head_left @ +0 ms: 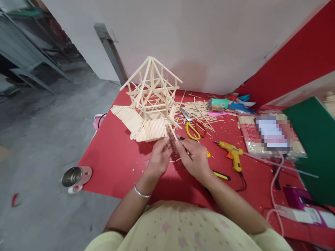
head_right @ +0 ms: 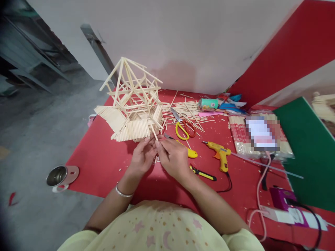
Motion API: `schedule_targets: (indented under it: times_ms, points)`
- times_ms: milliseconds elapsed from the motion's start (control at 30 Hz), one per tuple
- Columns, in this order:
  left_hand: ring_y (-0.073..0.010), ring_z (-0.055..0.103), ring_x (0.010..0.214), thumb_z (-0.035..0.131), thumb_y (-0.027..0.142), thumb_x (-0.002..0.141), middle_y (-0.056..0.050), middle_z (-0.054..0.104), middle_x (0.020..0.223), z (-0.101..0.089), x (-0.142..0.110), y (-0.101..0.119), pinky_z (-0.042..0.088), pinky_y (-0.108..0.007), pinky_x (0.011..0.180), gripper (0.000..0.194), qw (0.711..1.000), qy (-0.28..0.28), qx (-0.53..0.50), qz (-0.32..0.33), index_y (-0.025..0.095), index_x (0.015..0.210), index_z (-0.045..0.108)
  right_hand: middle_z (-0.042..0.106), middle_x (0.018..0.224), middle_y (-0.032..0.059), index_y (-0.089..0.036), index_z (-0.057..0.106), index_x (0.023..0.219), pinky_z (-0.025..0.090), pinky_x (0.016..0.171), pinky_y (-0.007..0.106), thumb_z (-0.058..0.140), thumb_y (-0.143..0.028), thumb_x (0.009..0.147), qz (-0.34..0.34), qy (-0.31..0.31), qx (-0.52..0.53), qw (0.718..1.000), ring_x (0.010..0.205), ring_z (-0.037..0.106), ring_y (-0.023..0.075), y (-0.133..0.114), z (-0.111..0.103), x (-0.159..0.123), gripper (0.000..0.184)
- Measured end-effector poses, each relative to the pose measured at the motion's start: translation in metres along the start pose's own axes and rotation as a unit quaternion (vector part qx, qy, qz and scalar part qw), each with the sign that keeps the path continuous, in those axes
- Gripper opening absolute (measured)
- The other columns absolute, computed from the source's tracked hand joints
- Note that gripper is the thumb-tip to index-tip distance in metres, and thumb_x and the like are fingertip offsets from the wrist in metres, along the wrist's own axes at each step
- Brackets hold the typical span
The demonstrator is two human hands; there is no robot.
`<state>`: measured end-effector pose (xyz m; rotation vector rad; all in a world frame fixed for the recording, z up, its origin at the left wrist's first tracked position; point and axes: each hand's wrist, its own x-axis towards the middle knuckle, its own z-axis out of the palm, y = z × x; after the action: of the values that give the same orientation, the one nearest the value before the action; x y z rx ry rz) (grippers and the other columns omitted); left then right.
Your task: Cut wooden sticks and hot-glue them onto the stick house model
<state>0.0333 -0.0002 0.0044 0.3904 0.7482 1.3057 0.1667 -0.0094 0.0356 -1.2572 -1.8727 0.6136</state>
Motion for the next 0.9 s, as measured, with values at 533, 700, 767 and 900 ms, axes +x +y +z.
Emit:
schedule_targets:
  times_ms: [533,700,767,900]
  points:
    - [-0.0119,0.062,0.076,0.075,0.029,0.073,-0.001,0.067,0.083,0.021,0.025,0.011,0.051,-0.026,0.074,0.018,0.991,0.120,0.028,0.055,0.018,0.084,0.064,0.072,0.081,0.0039,-0.020,0.074,0.087,0.050,0.075,0.028,0.053,-0.045,0.099,0.062,-0.025,0.136,0.988,0.075,0.066,0.0178,0.018,0.025,0.025,0.036]
    - [-0.0109,0.060,0.069,0.073,0.032,0.076,0.000,0.065,0.079,0.017,0.029,0.008,0.047,-0.025,0.064,0.018,0.989,0.116,0.054,0.069,0.019,0.083,0.064,0.074,0.084,0.0035,-0.020,0.076,0.089,0.051,0.076,0.029,0.052,-0.046,0.099,0.075,-0.052,0.182,0.979,0.079,0.066,0.0178,0.021,0.027,0.026,0.037]
    - [-0.0104,0.058,0.065,0.072,0.034,0.077,0.000,0.064,0.077,0.015,0.029,0.007,0.045,-0.025,0.060,0.018,0.989,0.112,0.070,0.064,0.019,0.081,0.063,0.074,0.084,0.0033,-0.020,0.077,0.091,0.051,0.077,0.029,0.050,-0.043,0.100,0.081,-0.056,0.205,0.974,0.080,0.066,0.0177,0.020,0.026,0.026,0.036]
    - [-0.0100,0.056,0.061,0.072,0.037,0.079,-0.001,0.065,0.076,0.011,0.031,0.006,0.044,-0.024,0.056,0.021,0.989,0.103,0.086,0.061,0.017,0.081,0.064,0.072,0.080,0.0027,-0.018,0.077,0.089,0.050,0.076,0.028,0.049,-0.036,0.098,0.084,-0.065,0.214,0.971,0.079,0.065,0.0170,0.019,0.024,0.027,0.034]
